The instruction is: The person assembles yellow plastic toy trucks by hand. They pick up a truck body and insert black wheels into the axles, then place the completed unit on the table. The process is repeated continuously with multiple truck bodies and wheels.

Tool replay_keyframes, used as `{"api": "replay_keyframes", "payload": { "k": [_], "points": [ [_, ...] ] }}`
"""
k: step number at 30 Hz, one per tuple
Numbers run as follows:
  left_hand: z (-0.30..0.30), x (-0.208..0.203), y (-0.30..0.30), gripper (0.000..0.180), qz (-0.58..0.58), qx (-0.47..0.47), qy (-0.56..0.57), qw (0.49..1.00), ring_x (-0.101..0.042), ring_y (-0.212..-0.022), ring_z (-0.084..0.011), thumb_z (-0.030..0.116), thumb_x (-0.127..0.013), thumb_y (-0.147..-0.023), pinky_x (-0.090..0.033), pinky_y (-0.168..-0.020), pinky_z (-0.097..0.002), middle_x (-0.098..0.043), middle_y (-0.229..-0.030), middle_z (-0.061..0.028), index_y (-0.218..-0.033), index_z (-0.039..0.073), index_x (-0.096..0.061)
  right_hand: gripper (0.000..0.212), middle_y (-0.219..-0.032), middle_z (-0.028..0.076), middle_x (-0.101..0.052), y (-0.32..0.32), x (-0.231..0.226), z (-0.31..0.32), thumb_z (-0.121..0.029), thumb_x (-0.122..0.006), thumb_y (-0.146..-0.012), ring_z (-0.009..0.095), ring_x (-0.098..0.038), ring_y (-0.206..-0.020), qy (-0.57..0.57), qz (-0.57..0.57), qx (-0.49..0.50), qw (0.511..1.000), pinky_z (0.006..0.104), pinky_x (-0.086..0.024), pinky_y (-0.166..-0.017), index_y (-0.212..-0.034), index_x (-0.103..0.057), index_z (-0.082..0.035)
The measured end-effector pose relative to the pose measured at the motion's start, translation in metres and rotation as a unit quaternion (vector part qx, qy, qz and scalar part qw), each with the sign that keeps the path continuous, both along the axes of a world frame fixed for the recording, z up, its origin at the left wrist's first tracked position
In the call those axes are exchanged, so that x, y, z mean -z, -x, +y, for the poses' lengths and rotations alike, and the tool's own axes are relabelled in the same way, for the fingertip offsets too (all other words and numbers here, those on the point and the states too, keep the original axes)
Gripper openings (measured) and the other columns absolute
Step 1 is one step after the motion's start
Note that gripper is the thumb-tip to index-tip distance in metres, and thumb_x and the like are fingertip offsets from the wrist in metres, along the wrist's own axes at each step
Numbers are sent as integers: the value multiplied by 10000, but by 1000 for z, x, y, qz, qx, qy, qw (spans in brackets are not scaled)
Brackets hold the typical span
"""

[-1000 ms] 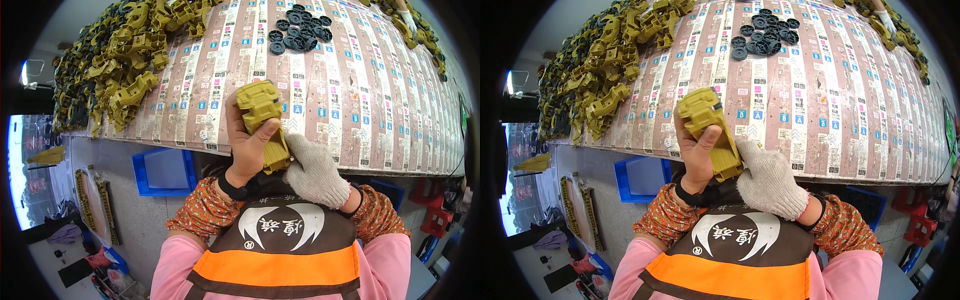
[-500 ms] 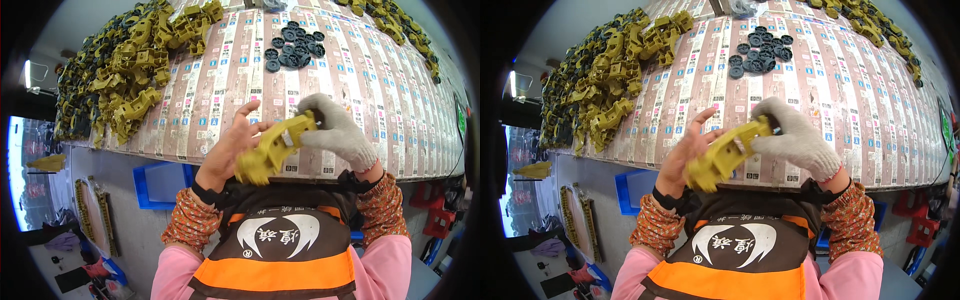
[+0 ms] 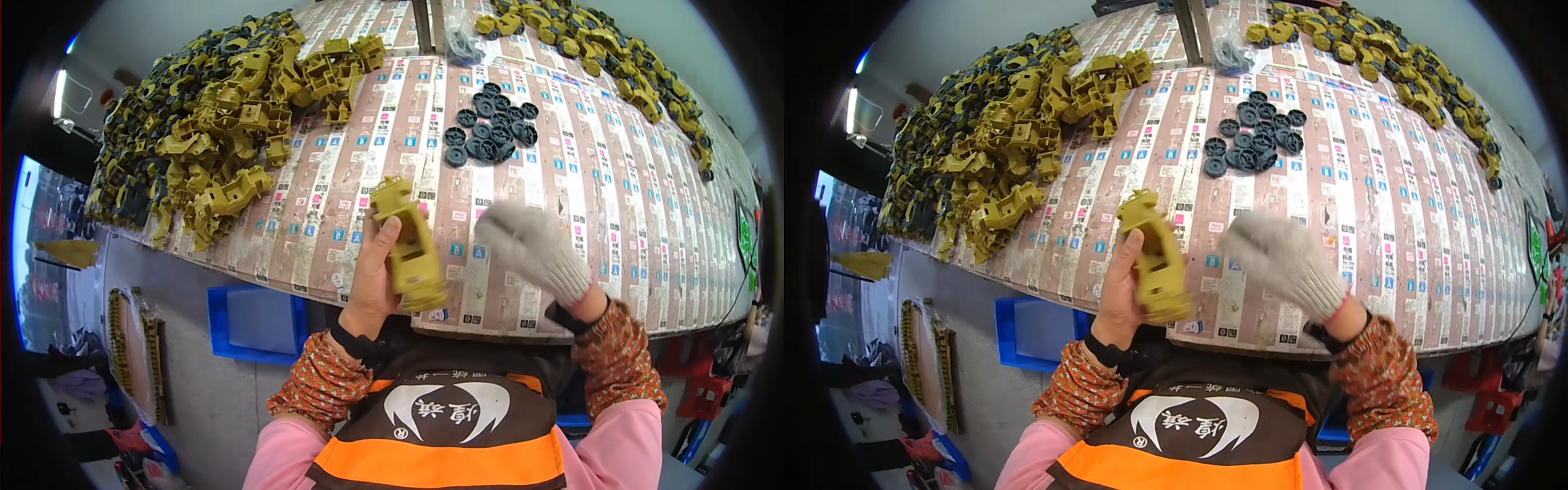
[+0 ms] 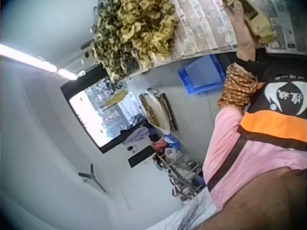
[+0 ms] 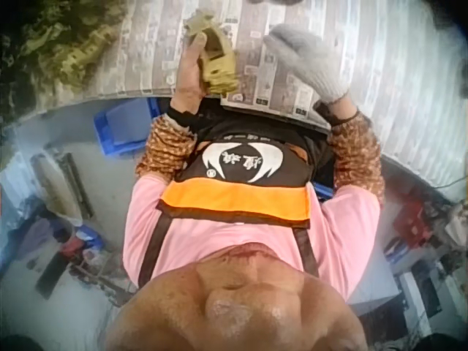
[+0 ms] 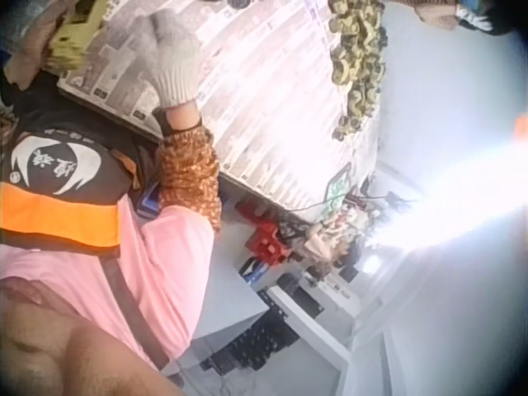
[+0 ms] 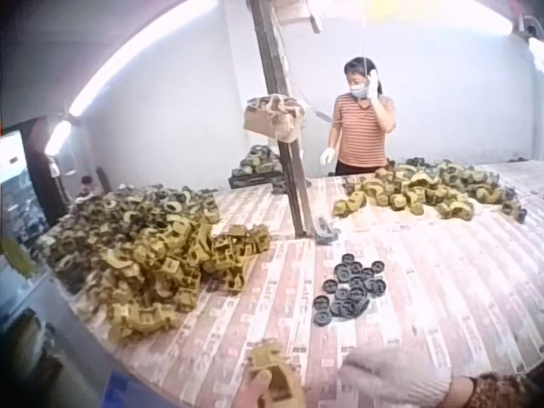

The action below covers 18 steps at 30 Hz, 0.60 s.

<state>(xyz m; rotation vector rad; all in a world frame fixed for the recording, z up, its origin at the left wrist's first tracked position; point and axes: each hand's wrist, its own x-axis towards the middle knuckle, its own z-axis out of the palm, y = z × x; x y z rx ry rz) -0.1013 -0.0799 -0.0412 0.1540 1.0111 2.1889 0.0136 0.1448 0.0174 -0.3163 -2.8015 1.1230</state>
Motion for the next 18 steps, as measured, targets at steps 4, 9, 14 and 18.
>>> {"api": "replay_keyframes", "payload": {
  "k": [4,9,14,18],
  "points": [
    [-8,3,6,490,-28,25,7,999,-708,-1060,-217,376,-681,-1055,-636,-961,-490,-671,-1225,-91,-1424,99,-518,260,-1053,136,-665,61,13,55,-49,-685,-901,359,-691,-919,-299,158,56,939,466,-567,-752,-1154,-669,-104],
    [-10,-11,2,531,-2,29,60,998,-719,-1033,-214,380,-733,-1021,-671,-838,-414,-667,-1191,-98,-1428,119,-514,122,-1053,153,-634,86,38,84,-76,-696,-865,360,-681,-947,-424,98,17,900,473,-572,-783,-983,-666,-75],
    [-10,-4,0,550,-23,40,60,997,-710,-1008,-169,326,-732,-1030,-638,-816,-339,-658,-1152,-63,-1467,140,-455,104,-978,164,-689,55,36,58,-118,-679,-926,387,-708,-909,-261,61,80,960,474,-578,-768,-968,-614,-49],
    [-10,-2,-5,593,-42,93,46,994,-694,-1033,-152,305,-735,-1032,-627,-827,-322,-630,-1214,-45,-1504,139,-417,167,-906,138,-737,29,11,15,-137,-660,-994,239,-736,-810,178,-13,116,977,354,-582,-717,-1077,-608,-2]
  ]
}}
